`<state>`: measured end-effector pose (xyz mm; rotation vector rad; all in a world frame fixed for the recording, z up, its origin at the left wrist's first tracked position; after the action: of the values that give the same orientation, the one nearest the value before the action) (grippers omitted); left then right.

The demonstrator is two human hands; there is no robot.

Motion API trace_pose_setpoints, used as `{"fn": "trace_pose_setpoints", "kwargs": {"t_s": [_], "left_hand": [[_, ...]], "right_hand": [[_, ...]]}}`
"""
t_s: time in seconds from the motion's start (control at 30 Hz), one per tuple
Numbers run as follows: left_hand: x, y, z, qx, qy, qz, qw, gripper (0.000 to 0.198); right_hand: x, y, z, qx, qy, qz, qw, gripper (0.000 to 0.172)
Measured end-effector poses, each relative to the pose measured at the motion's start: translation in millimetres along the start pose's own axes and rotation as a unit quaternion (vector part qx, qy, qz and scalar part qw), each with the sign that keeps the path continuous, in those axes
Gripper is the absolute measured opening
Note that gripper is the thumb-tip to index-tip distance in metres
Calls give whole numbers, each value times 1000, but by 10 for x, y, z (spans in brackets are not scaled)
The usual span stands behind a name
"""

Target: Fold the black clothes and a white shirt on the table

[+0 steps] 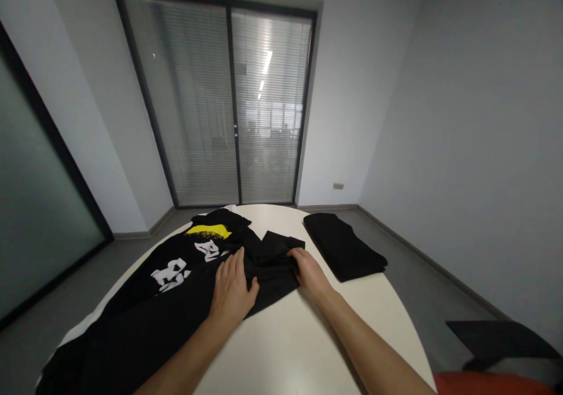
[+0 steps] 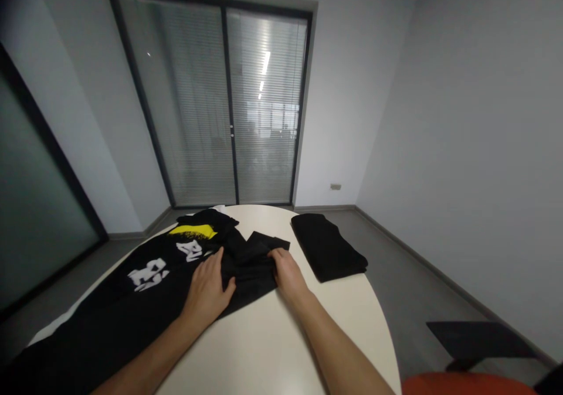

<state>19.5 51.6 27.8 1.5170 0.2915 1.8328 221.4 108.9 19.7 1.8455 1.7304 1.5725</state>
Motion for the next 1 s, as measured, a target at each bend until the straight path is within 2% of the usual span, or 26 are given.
{"fn": "trace_pose_setpoints", "kwargs": {"t_s": [0.1, 0.2, 0.23, 0.3, 0.4, 0.53, 0.6, 0.63, 0.7, 0.77, 0.8, 0.83, 0.9, 1.0], "left_hand": [[-46, -14, 59, 72, -19, -72, 995, 51], [-90, -45, 125, 97, -24, -136, 986, 41], [-94, -47, 152, 97, -28, -146, 984, 38], [-92, -38, 223, 78, -40, -153, 984, 31], [-121, -10, 399, -23, -69, -173, 982, 26], [-254, 81, 752, -192, -159, -228, 941, 32], [-267, 100, 805, -218, -168, -234, 932, 32], [-234, 96, 770, -214, -153, -219, 940, 31], [-126, 87, 607, -177, -107, -152, 966, 31], [-38, 81, 387, -111, -66, -69, 989, 34], [-23, 57, 285, -75, -53, -46, 995, 38], [-26, 10, 192, -44, -41, -42, 997, 41], [-66, -109, 59, -9, -23, -73, 997, 44], [-121, -191, 2, 13, -15, -111, 994, 41]], "right_hand": [[53, 170, 156, -69, -32, 69, 995, 47], [16, 208, 128, -118, -96, 79, 985, 36], [-12, 176, 86, -116, -115, 68, 984, 36], [-70, 65, -25, -86, -129, 38, 987, 47], [-119, -114, -146, -32, -99, -7, 995, 66], [-128, -250, -50, -5, -50, -88, 995, 66], [-119, -259, 35, -1, -34, -116, 993, 64], [-112, -254, 75, -1, -31, -120, 992, 63], [-93, -238, 143, -12, -32, -113, 993, 61], [-62, -209, 187, -35, -37, -81, 995, 61], [-42, -185, 191, -50, -37, -58, 996, 62], [-19, -150, 181, -64, -35, -30, 997, 64], [22, -58, 119, -94, -28, 29, 995, 66], [32, 58, -32, -145, -53, 69, 986, 57]]}}
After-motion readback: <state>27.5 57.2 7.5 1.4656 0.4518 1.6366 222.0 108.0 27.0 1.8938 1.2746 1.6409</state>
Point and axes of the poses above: each hand's wrist, its own x-axis towards the middle knuckle, its own y-axis out of the back of the hand, z = x × y, the point moved 8 cm from there along x, towards the middle knuckle, and after that the axes turned 13 degrees about z, right-handed, at the moved point
